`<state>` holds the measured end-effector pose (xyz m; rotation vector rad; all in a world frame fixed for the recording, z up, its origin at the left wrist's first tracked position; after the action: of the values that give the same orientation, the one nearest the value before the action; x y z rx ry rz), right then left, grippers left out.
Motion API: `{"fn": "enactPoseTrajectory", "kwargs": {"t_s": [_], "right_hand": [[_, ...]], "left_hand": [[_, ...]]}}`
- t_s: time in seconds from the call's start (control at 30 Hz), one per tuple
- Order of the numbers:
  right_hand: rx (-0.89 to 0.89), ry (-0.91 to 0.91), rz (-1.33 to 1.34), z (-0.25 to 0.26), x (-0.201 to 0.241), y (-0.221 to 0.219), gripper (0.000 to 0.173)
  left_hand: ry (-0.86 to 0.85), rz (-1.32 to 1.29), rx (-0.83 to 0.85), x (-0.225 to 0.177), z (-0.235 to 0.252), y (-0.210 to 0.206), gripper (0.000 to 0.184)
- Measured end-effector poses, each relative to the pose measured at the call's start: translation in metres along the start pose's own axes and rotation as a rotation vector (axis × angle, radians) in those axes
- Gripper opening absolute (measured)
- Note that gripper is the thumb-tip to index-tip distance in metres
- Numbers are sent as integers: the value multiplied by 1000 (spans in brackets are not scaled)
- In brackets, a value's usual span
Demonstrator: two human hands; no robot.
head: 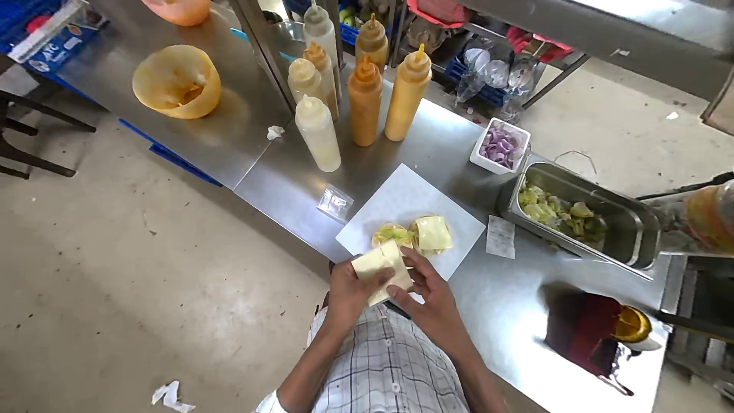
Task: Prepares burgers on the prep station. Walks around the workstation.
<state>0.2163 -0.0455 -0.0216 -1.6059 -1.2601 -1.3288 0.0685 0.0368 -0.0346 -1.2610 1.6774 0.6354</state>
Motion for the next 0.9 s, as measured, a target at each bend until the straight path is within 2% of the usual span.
{"fn": "enactPoseTrajectory", "kwargs": {"t_s": [0.07, 0.27, 0.33, 0.43, 0.53, 0.6, 0.63, 0.67, 0.77, 0.83, 0.9], "right_hand": [[-103, 35, -215, 0, 2, -1, 59], [-326, 329, -616, 0, 7, -4, 20], [-372, 353, -677, 1, 6, 0, 18], [-420, 254, -588, 6, 0, 20, 18], [-294, 198, -246, 9, -8, 24, 18], [-178, 175, -97, 10, -7, 18, 37], [-148, 163, -126, 9, -5, 13, 49], [-152, 176, -204, 10, -2, 8, 52], [-265, 326, -396, 18, 1, 5, 22], [-313, 327, -332, 23, -2, 9, 19], [-342, 267, -120, 25, -6, 9, 17]], "left_hand": [[-59, 67, -54, -1, -2, 1, 21], [-250, 469, -85, -17, -23, -10, 18], [-312, 534, -96, -17, -28, -9, 17], [-261, 479, -66, -15, -30, 0, 18], [-204, 497, -99, -17, -27, 8, 18], [-202, 527, -94, -20, -24, 12, 19], [-207, 542, -69, -20, -24, 12, 21], [-220, 560, -35, -20, -24, 11, 24], [-283, 623, 30, -20, -26, 8, 34], [-301, 578, 9, -21, -29, 12, 34], [-279, 464, -4, -21, -28, 17, 32]]}}
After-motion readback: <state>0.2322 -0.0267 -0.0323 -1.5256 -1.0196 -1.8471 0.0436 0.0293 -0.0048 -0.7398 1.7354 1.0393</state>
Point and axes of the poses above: each hand's wrist, its own z-axis towards the middle knuckle, its own y-axis out of the back of the hand, x = y × z, the point moved 7 cm from there along z, towards the middle knuckle, and after that the axes turned 1 degree about -y, right-handed, at the moved point
